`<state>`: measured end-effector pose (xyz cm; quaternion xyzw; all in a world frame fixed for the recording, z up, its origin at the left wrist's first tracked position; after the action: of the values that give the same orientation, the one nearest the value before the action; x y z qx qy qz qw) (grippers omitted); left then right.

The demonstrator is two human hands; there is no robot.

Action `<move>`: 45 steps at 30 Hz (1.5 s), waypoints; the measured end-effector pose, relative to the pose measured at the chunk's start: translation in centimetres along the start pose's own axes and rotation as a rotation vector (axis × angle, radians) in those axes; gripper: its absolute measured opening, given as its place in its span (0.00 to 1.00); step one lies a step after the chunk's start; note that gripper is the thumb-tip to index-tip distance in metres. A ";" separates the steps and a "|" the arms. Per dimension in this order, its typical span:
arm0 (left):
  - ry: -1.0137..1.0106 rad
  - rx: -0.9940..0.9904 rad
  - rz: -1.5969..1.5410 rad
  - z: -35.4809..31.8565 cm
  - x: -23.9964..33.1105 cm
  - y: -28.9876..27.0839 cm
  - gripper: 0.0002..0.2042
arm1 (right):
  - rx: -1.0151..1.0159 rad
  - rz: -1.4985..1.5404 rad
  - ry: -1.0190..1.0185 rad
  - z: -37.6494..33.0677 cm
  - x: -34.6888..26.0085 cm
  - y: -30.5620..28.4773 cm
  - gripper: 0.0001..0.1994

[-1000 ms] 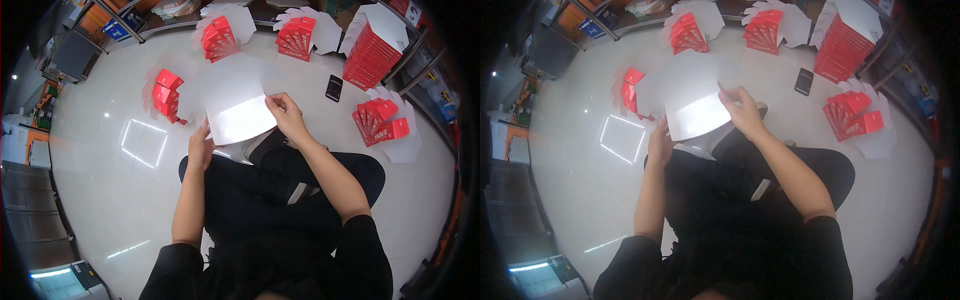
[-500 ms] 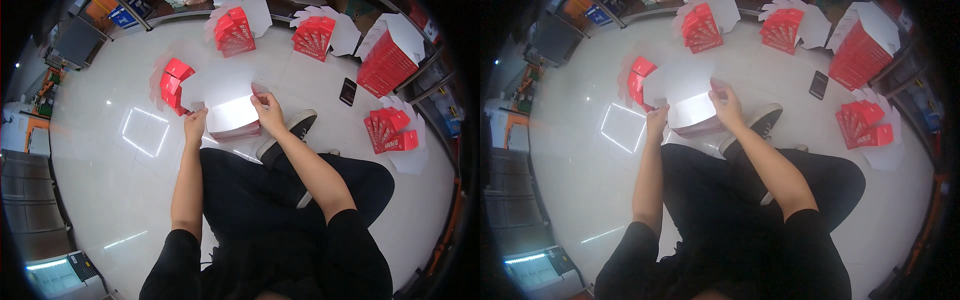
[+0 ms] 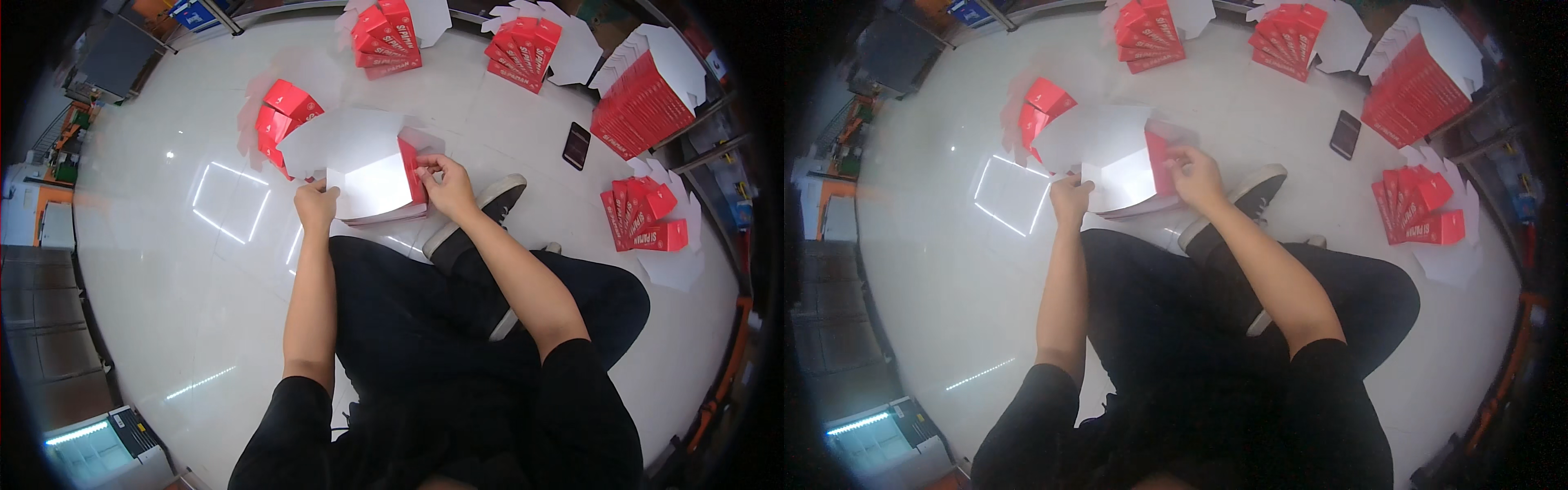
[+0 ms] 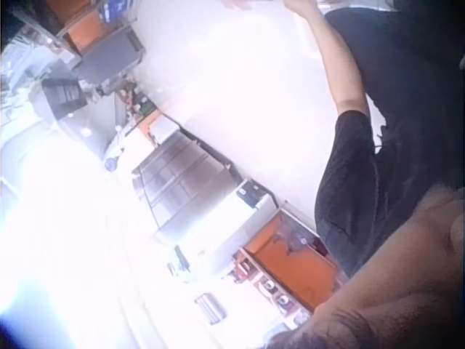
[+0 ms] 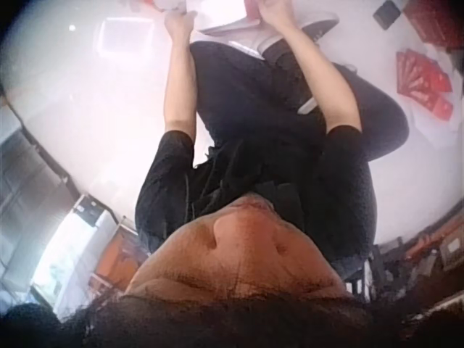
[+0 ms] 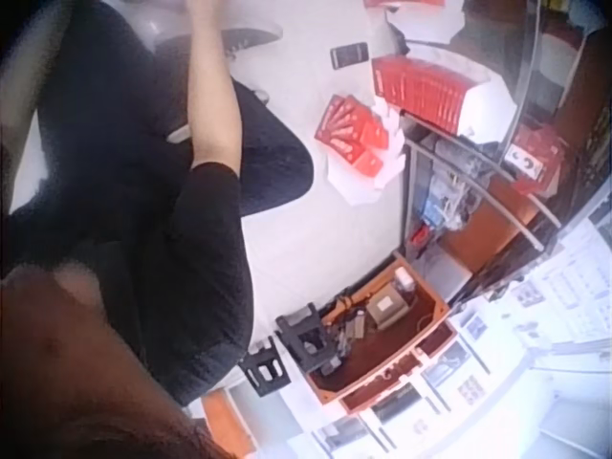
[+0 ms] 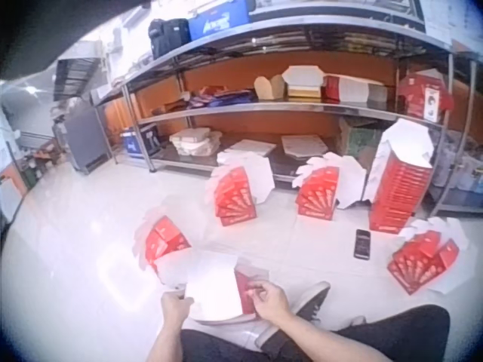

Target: The person sits on the floor and assembles small red and white cardboard boxes by folding the flat pieces into shape. They repeatedly pick up flat box components, fold the sides, and tuck the flaps to form the final box structure.

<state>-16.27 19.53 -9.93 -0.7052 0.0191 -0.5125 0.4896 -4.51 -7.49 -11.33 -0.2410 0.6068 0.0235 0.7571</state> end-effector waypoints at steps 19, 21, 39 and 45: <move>0.314 0.471 0.273 -2.5 3.8 -2.8 0.15 | -0.211 -0.631 -0.624 -1.3 -2.9 0.6 0.13; 0.392 0.503 0.331 -3.6 5.8 -2.0 0.18 | -0.203 -0.670 -0.618 -1.8 -3.1 0.6 0.13; 0.222 -0.441 0.514 -1.6 13.4 11.2 0.17 | -0.309 -0.789 -0.612 -3.7 -3.7 -0.1 0.13; 0.202 -0.378 0.511 -2.2 14.2 10.8 0.15 | -0.358 -0.633 -0.619 -4.5 -4.0 -0.1 0.07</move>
<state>-6.07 4.94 -7.65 -0.7015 0.3384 -0.4280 0.4585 -9.61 -8.29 -8.29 -0.5224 0.2357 -0.0334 0.8188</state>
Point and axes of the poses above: each hand's wrist, its own z-axis towards the middle knuckle, its own y-axis out of the palm, x = y × z, the point moved 8 cm from there along z, towards the middle knuckle
